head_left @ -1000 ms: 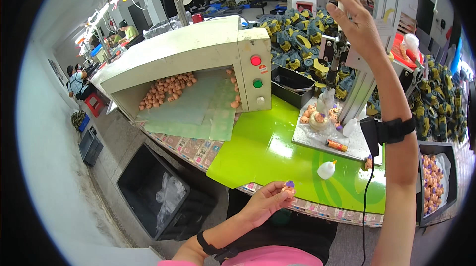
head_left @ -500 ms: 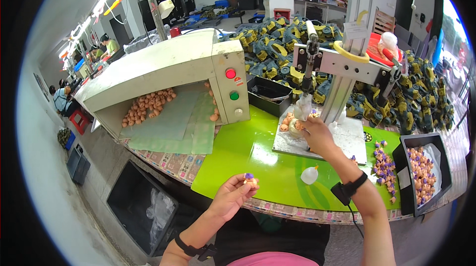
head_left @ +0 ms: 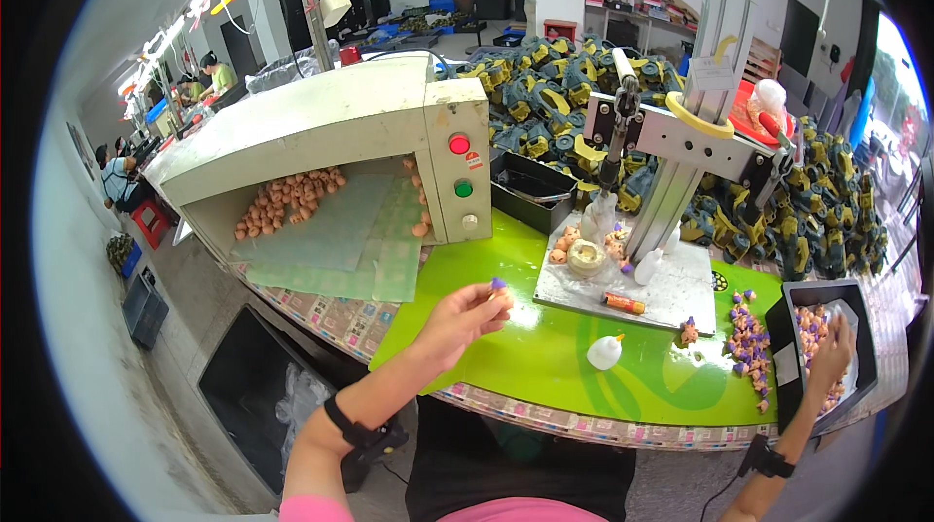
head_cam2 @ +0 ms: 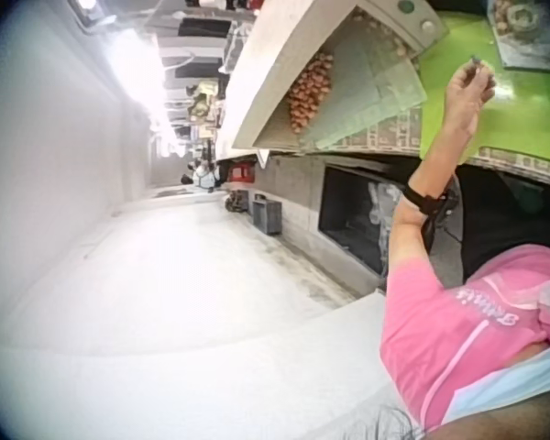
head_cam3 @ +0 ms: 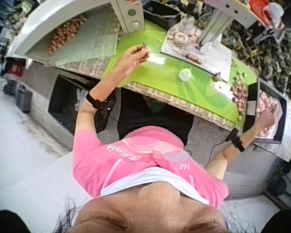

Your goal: Apply glue and assemble small plastic toy components at a factory workbench.

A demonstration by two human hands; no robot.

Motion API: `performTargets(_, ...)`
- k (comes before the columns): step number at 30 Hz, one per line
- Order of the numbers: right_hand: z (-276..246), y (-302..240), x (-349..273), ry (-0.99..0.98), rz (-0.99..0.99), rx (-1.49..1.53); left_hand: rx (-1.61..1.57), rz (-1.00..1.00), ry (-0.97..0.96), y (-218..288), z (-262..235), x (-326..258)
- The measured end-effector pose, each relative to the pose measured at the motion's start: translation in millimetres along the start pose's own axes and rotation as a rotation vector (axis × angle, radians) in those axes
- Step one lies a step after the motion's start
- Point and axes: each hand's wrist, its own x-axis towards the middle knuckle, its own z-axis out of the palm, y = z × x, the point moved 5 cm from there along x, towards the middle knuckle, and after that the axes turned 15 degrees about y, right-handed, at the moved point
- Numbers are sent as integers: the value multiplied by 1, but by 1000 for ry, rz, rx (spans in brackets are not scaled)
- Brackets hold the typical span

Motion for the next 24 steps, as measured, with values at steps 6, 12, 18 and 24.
performTargets(6, -18, 12, -15, -221, -114, -154, 281, -24, -34, -24, 60, 77)
performTargets(12, -24, -166, -26, -360, -151, 358, 362, 377, 49, -49, 89, 137)
performTargets(18, -22, -299, -42, -540, -349, 771, 380, 644, 80, -54, 99, 137)
performTargets(24, -10, -424, -10, -74, -622, 1017, 556, 837, 106, -42, 93, 127)
